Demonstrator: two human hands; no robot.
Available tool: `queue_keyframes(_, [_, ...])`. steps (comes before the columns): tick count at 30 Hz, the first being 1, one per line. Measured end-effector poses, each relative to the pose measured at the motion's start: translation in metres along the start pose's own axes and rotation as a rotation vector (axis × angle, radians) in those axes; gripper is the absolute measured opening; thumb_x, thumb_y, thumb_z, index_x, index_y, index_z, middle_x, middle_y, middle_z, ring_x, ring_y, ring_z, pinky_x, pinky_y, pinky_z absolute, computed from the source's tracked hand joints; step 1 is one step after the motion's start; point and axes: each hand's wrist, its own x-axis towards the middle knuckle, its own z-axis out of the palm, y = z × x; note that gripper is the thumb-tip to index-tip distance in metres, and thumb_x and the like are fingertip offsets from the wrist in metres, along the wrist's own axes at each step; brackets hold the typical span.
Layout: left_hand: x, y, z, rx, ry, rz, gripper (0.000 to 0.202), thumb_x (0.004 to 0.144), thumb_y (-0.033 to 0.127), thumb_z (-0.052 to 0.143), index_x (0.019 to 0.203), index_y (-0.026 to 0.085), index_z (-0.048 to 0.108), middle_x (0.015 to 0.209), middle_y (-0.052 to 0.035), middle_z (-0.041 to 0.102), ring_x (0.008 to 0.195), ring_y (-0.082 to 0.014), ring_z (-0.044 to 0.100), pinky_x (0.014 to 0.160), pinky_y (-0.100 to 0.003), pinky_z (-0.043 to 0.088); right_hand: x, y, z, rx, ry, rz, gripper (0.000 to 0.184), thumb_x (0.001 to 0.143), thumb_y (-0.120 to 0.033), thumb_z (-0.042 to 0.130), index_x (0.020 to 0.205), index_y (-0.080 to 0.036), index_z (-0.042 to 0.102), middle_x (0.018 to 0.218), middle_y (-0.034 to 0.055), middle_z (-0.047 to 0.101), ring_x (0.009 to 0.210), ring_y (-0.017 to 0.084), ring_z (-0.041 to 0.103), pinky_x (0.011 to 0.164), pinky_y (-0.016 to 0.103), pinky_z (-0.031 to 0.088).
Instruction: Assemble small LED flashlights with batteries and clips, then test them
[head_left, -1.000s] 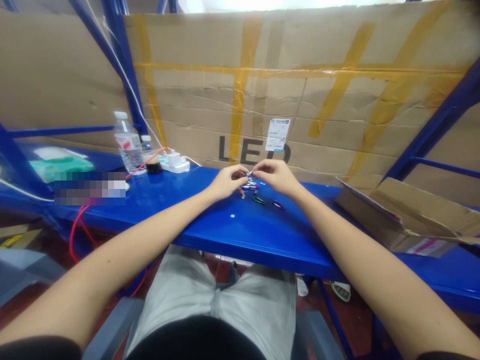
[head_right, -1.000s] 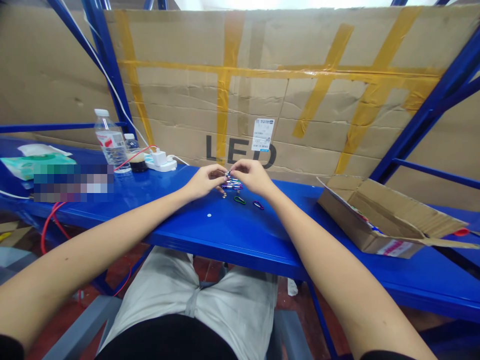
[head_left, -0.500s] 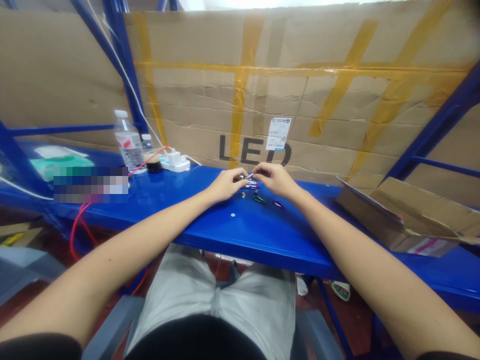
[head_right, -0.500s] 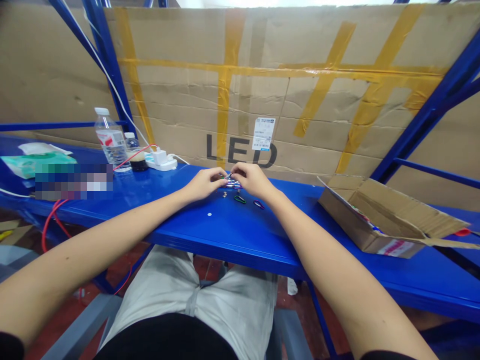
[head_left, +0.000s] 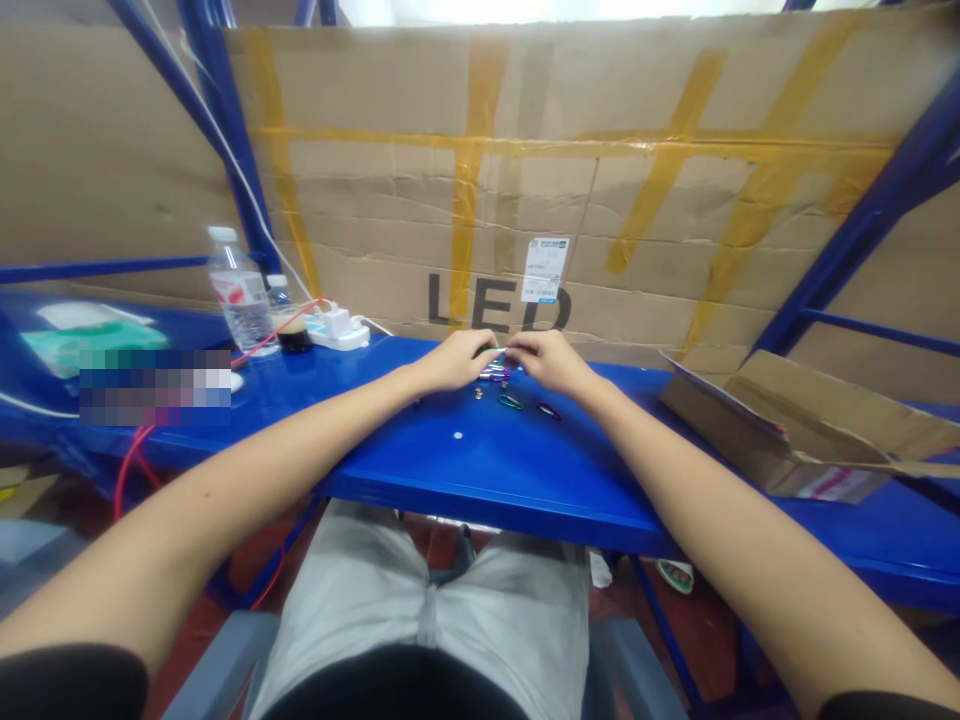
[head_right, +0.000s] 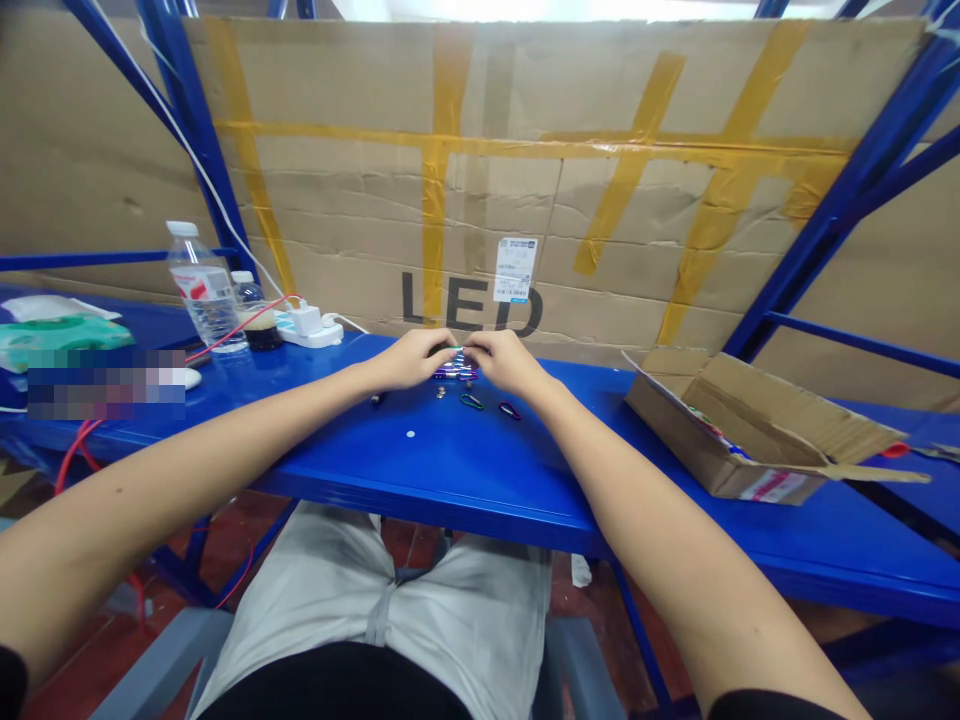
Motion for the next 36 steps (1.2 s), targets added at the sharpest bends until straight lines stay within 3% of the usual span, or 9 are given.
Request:
queue_keyframes(4, [0.014,-0.001,-0.001,0.088,-0.094,0.068,0.012,0.095,0.026,0.049,0.103,0.019,0.055,0.092,-0.0064,0.067,0.082,-0.0207,0.063,0.073,-0.032,0.046,0.000,0.010,-0.004,0.040,-0.012,0.037,0.021,0.087,-0.025,0.052,0.073,-0.017,0.066,0.069,0.0036,0.067,0.069,0.017,0.059,0.068,0.029,0.043])
queue_keyframes(9, [0.008,0.000,0.001,0.118,-0.162,0.100,0.013,0.094,0.023,0.050,0.107,0.020,0.052,0.091,-0.0069,0.066,0.081,-0.0212,0.063,0.071,-0.031,0.045,0.000,0.016,-0.001,0.099,-0.101,0.055,0.019,0.085,-0.026,0.055,0.073,-0.016,0.065,0.067,0.0021,0.066,0.066,0.016,0.057,0.067,0.029,0.043])
queue_keyframes(14, [0.000,-0.008,0.007,0.073,-0.099,0.088,0.020,0.099,0.028,0.040,0.101,0.017,0.057,0.097,-0.0099,0.063,0.092,-0.0222,0.060,0.084,-0.037,0.047,-0.001,0.010,0.003,0.131,-0.116,0.054,0.023,0.086,-0.030,0.057,0.068,-0.016,0.063,0.065,0.0019,0.065,0.063,0.015,0.057,0.066,0.028,0.043])
queue_keyframes(18, [0.000,-0.014,0.012,0.109,-0.050,0.090,0.030,0.099,0.026,0.036,0.085,0.016,0.062,0.094,-0.0111,0.059,0.098,-0.0235,0.056,0.093,-0.039,0.045,-0.002,0.007,0.003,0.128,-0.118,0.057,0.019,0.085,-0.028,0.058,0.072,-0.017,0.067,0.066,0.0021,0.067,0.064,0.015,0.058,0.066,0.028,0.043])
queue_keyframes(29, [-0.012,0.000,0.003,0.054,-0.094,0.055,0.015,0.097,0.032,0.050,0.102,0.021,0.057,0.089,-0.0047,0.069,0.080,-0.0200,0.063,0.072,-0.030,0.044,-0.003,-0.001,0.000,0.178,-0.158,0.068,0.020,0.083,-0.029,0.059,0.067,-0.017,0.065,0.064,0.0016,0.067,0.059,0.014,0.059,0.062,0.027,0.046])
queue_keyframes(32, [-0.011,0.000,0.008,0.041,-0.098,0.036,0.018,0.099,0.034,0.044,0.104,0.019,0.055,0.090,-0.0068,0.068,0.081,-0.0209,0.064,0.070,-0.031,0.045,-0.003,-0.001,-0.001,0.252,-0.186,0.103,0.022,0.083,-0.032,0.060,0.067,-0.018,0.063,0.064,0.0019,0.068,0.056,0.015,0.059,0.059,0.027,0.048])
queue_keyframes(36, [-0.009,0.001,0.014,0.089,-0.092,0.043,0.031,0.102,0.034,0.034,0.091,0.017,0.058,0.089,-0.0094,0.067,0.083,-0.0219,0.063,0.076,-0.034,0.047,-0.003,-0.001,-0.003,0.257,-0.179,0.104,0.019,0.082,-0.033,0.062,0.071,-0.018,0.065,0.065,0.0020,0.069,0.056,0.015,0.059,0.058,0.027,0.047])
